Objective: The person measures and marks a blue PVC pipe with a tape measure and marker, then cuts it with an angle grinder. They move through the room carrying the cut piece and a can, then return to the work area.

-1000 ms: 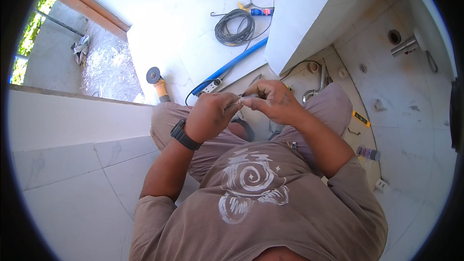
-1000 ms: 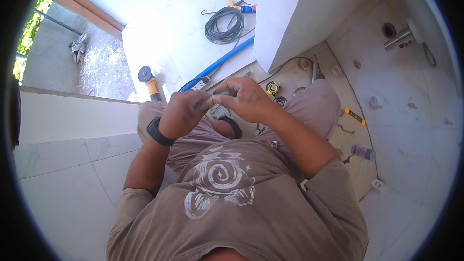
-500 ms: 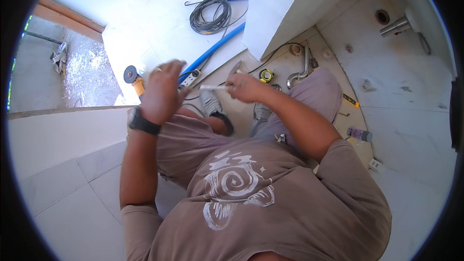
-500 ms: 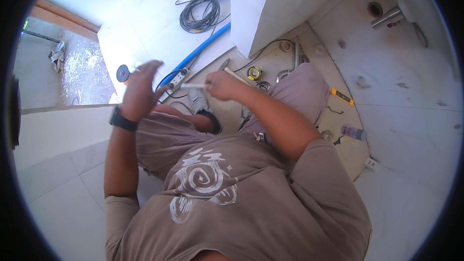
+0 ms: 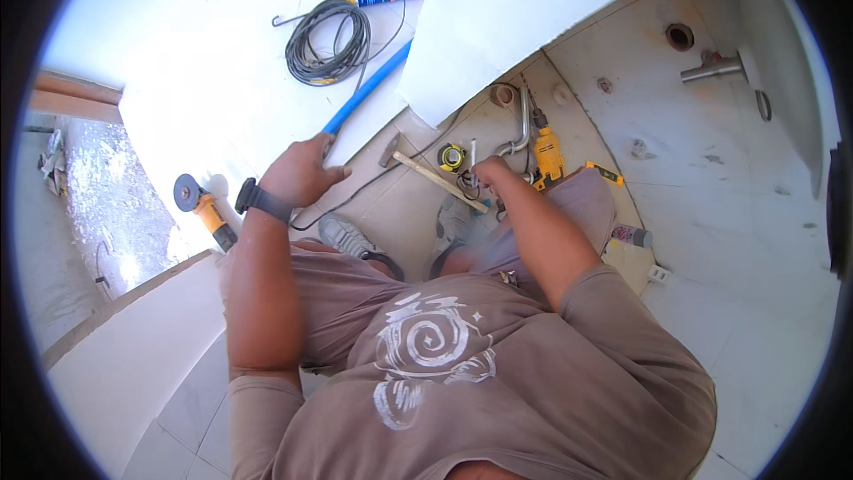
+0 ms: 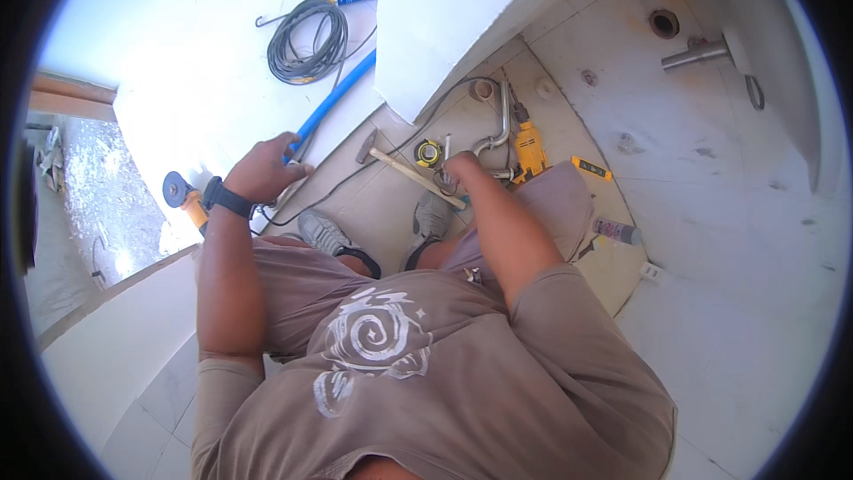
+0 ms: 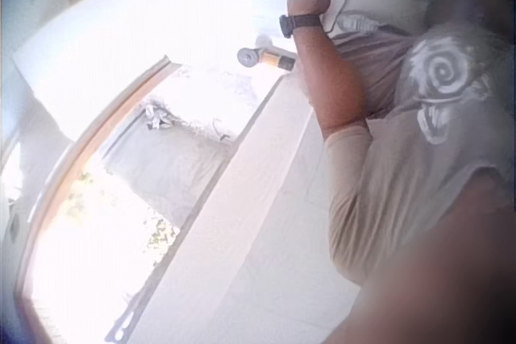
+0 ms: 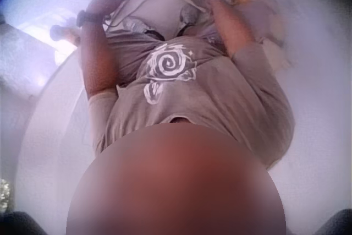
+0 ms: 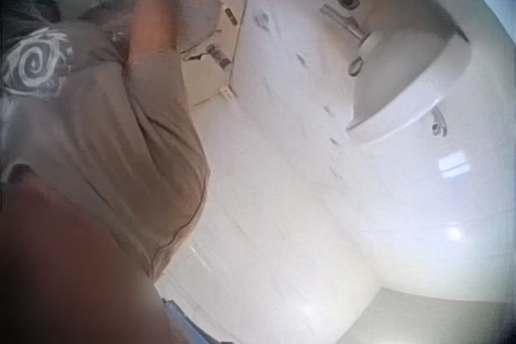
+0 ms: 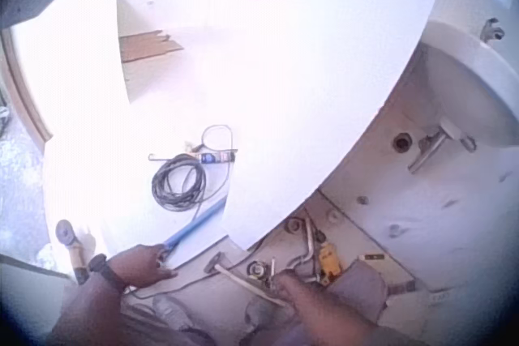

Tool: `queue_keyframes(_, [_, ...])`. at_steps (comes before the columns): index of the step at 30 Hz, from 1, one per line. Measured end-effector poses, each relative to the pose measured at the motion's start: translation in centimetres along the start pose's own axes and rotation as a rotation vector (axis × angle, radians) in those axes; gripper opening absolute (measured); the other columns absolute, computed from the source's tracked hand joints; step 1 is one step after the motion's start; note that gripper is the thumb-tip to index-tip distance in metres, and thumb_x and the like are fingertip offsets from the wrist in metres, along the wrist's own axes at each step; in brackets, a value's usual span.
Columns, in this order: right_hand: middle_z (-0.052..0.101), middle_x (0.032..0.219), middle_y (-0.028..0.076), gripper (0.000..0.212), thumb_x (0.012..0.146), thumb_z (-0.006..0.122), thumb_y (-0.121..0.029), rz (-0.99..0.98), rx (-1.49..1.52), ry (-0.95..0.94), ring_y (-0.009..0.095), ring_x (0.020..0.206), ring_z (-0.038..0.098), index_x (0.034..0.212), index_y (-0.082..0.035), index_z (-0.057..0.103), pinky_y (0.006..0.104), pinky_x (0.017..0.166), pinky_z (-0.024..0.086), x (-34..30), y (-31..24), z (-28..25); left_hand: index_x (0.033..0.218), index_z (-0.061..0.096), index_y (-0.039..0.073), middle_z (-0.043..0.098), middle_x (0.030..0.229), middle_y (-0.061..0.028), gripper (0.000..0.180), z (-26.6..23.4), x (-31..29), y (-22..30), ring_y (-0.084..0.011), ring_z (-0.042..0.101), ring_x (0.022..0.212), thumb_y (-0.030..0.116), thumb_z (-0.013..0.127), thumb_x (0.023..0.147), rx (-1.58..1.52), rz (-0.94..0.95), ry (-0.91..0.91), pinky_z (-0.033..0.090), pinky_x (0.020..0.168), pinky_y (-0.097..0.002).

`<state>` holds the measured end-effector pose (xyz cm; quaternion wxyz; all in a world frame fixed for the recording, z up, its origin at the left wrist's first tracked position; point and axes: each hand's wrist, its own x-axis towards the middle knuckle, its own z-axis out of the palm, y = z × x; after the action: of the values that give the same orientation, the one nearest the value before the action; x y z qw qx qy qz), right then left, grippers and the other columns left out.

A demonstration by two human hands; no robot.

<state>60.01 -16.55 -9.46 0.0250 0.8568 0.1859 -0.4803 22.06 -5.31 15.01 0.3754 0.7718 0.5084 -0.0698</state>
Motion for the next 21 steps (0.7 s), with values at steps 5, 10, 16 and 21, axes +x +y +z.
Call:
queue_keyframes(5, [0.058, 0.063, 0.006, 0.025, 0.097, 0.060, -0.031, 0.165, 0.399, -0.076, 0.015, 0.041, 0.040, 0.087, -0.009, 0.066, 0.0330, 0.038, 0.029, 3.0, 0.0, -2.0, 0.135, 0.058, -0.001, 0.069, 0.118, -0.0242, 0.045, -0.9, 1.9, -1.6, -0.0322, 0.071, 0.106, 0.020, 0.066, 0.096, -0.342, 0.135, 0.228, 0.056, 0.092, -0.0401])
queue_keyframes(10, [0.062, 0.072, 0.006, 0.030, 0.095, 0.065, -0.036, -0.020, 0.331, 0.102, 0.017, 0.061, 0.056, 0.094, -0.006, 0.066, 0.0328, 0.051, 0.044, 3.7, -1.6, -1.1, 0.130, 0.060, -0.004, 0.072, 0.110, -0.0207, 0.041, -2.5, 1.4, -5.0, -0.0268, 0.071, 0.098, 0.019, 0.064, 0.096, -0.565, 0.014, 0.693, 0.055, 0.089, -0.0376])
queue_keyframes(16, [0.073, 0.090, 0.019, 0.038, 0.090, 0.071, -0.033, -0.597, -0.549, 0.038, 0.027, 0.079, 0.070, 0.096, 0.005, 0.071, 0.0400, 0.069, 0.055, -1.7, -4.6, 2.9, 0.127, 0.058, -0.007, 0.069, 0.113, -0.0172, 0.037, -4.9, -2.5, -7.5, -0.0235, 0.070, 0.097, 0.017, 0.062, 0.100, -1.242, -0.008, 1.303, 0.058, 0.088, -0.0333])
queue_keyframes(21, [0.072, 0.099, 0.023, 0.028, 0.087, 0.070, -0.025, -0.825, -0.564, -0.163, 0.038, 0.095, 0.070, 0.106, -0.006, 0.078, 0.0469, 0.085, 0.054, -6.2, -6.4, 6.7, 0.130, 0.055, -0.006, 0.069, 0.110, -0.0157, 0.042, -7.2, -10.2, -10.9, -0.0216, 0.069, 0.097, 0.023, 0.063, 0.100, -1.141, 0.091, 1.336, 0.056, 0.090, -0.0339])
